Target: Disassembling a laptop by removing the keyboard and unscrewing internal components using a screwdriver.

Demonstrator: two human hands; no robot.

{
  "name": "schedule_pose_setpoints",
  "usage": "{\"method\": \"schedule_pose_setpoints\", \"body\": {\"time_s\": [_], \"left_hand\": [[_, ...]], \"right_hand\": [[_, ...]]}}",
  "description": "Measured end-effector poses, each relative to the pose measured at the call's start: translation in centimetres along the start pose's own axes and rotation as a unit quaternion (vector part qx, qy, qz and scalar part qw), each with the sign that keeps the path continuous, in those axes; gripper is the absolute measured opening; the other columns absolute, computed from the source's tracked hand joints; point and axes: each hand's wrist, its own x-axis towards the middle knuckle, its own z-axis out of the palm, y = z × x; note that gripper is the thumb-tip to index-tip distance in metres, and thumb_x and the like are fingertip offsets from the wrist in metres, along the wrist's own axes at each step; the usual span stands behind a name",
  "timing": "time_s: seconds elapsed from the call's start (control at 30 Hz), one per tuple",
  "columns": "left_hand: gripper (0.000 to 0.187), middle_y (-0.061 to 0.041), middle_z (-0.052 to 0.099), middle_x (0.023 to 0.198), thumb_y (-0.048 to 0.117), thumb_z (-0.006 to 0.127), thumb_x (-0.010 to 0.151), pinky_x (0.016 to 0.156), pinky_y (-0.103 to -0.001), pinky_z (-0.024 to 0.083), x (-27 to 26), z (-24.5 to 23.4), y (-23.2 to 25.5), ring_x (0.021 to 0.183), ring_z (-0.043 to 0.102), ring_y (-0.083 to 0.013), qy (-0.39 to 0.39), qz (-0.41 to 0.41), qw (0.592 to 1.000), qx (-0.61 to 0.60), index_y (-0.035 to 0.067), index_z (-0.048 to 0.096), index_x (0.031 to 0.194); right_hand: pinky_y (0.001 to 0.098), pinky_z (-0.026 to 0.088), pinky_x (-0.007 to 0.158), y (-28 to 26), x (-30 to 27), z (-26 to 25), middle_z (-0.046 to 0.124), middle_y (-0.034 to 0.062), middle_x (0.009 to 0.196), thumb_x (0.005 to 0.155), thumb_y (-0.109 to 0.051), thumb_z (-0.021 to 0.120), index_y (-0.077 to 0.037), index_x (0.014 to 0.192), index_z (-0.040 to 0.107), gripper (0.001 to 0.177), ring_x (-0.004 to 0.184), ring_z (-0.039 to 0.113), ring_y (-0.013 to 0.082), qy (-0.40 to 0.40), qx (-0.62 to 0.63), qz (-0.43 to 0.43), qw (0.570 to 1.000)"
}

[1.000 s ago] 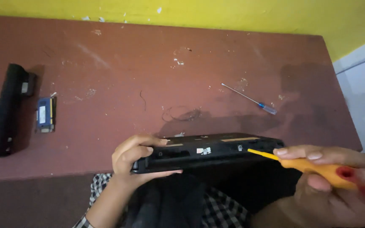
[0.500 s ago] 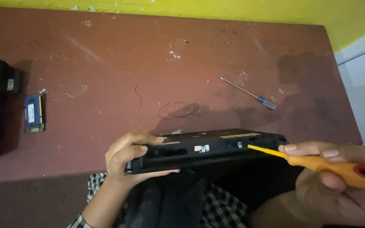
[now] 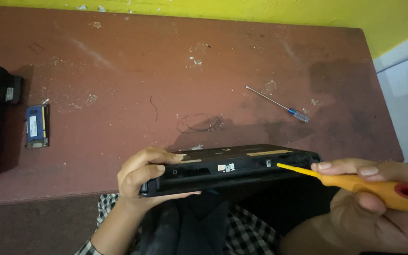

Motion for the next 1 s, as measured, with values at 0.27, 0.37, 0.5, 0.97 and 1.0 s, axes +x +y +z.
{"method": "schedule_pose_setpoints", "body": {"time_s": [0.27,0.37,0.5,0.97,1.0], "left_hand": [[0.069,-0.019,0.067,0.091,0.034,0.09,0.068,0.071,-0.036,0.064,0.0,0.1,-0.1,0.081,0.073,-0.0261,0.004,0.009,1.0,0.005,0.01,0.039,0.107],[0.073,-0.019,0.067,0.092,0.034,0.092,0.067,0.074,-0.036,0.065,-0.1,0.0,-0.2,0.082,0.073,-0.0257,0.002,0.008,1.0,0.004,0.01,0.039,0.111],[0.071,-0.02,0.067,0.092,0.034,0.092,0.067,0.073,-0.037,0.064,0.0,0.1,-0.3,0.08,0.072,-0.0245,0.009,0.009,1.0,0.002,0.011,0.04,0.109],[0.064,-0.017,0.066,0.087,0.035,0.088,0.07,0.067,-0.035,0.062,0.0,0.4,0.1,0.076,0.072,-0.0256,0.027,0.011,1.0,0.002,0.01,0.04,0.105],[0.064,-0.017,0.066,0.087,0.035,0.088,0.07,0.067,-0.035,0.062,0.0,0.4,0.0,0.076,0.072,-0.0256,0.026,0.013,1.0,0.005,0.01,0.04,0.105]], "right_hand": [[0.0284,0.069,0.088,1.0,0.3,-5.4,0.05,0.0107,0.121,0.084,-0.016,0.073,-0.02,0.126,0.033,0.059,0.105,0.069,0.028,-0.205,0.04,-0.042,0.977],[0.0327,0.074,0.098,-1.6,1.7,-5.3,0.056,0.0144,0.12,0.088,-0.005,0.071,-0.021,0.132,0.037,0.058,0.106,0.077,0.0255,-0.25,0.02,0.007,0.968],[0.039,0.066,0.1,-3.4,2.8,-3.6,0.06,0.0235,0.105,0.09,0.003,0.05,0.004,0.099,0.044,0.011,0.1,0.075,0.0325,-0.232,0.011,0.113,0.966],[0.0388,0.073,0.104,-0.3,4.6,-6.8,0.069,0.012,0.114,0.089,-0.021,0.052,-0.014,0.105,0.051,0.017,0.115,0.08,0.0299,-0.392,0.139,0.045,0.908],[0.0388,0.073,0.104,0.5,5.2,-6.7,0.069,0.012,0.114,0.089,-0.021,0.052,-0.014,0.105,0.051,0.017,0.115,0.08,0.0299,-0.391,0.142,0.043,0.908]]}}
